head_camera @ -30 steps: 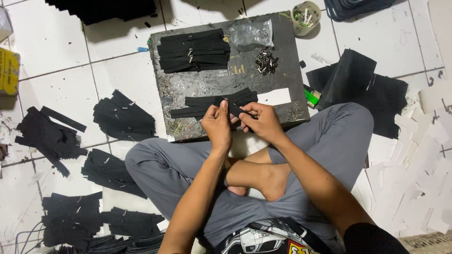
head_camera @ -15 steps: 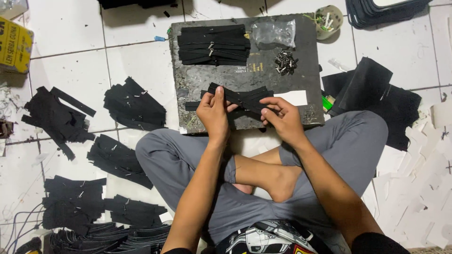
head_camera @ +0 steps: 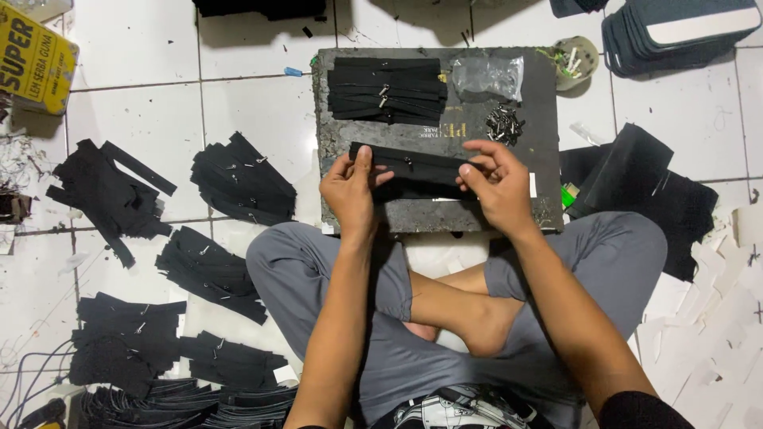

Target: Assembling zipper sliders onto zipper tapes by hand

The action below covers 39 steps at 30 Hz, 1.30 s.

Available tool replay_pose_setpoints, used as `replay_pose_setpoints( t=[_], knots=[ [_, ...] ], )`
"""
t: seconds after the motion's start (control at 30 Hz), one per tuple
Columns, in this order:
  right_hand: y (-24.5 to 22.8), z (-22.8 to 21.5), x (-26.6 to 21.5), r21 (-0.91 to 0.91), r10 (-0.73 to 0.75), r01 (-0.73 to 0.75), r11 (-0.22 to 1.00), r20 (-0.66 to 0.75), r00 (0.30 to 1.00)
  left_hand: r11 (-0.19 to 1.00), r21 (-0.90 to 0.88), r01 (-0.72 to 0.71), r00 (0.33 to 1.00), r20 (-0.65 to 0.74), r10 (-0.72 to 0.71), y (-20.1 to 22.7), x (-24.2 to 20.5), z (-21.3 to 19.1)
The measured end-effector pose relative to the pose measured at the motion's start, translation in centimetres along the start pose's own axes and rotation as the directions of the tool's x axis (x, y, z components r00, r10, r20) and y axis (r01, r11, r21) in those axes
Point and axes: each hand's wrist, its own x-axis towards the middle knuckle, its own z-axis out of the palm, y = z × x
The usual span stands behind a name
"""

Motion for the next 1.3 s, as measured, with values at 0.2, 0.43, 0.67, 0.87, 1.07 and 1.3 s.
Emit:
replay_pose_setpoints(
  t=[0.2, 0.43, 0.67, 0.87, 1.07, 1.3],
  knots=[
    [-1.0, 0.5, 5.9, -0.020, -0.137, 0.137, 0.990, -0.029, 0.990, 0.912, 0.354, -0.207, 0.976, 0.144, 0.166, 3.6, 3.9, 0.2],
    [0.2, 1.4, 12.3, -0.686, -0.303, 0.266, 0.677, 0.069, 0.950, 0.391, 0.892, -0.226, 0.959, 0.133, 0.250, 3.8, 7.3, 1.6],
    [0.7, -1.8, 5.2, -0.675, -0.507, 0.431, 0.599, 0.097, 0.856, 0.430, 0.816, -0.386, 0.863, 0.155, 0.481, 3.9, 5.4, -0.2],
    [1.5, -4.6, -3.8, -0.675, -0.420, 0.327, 0.661, 0.028, 0.907, 0.350, 0.676, -0.649, 0.713, 0.379, 0.589, 3.9, 2.8, -1.0],
    [3.5, -3.5, -4.4, -0.651, -0.433, 0.307, 0.694, -0.036, 0.901, 0.112, 0.510, -0.853, 0.517, 0.795, 0.317, 2.2, -1.1, -0.5],
    [6.2, -3.1, -3.7, -0.660, -0.444, 0.339, 0.670, 0.011, 0.896, -0.040, 0.475, -0.879, 0.440, 0.841, 0.313, -2.9, -4.2, -0.4]
  ],
)
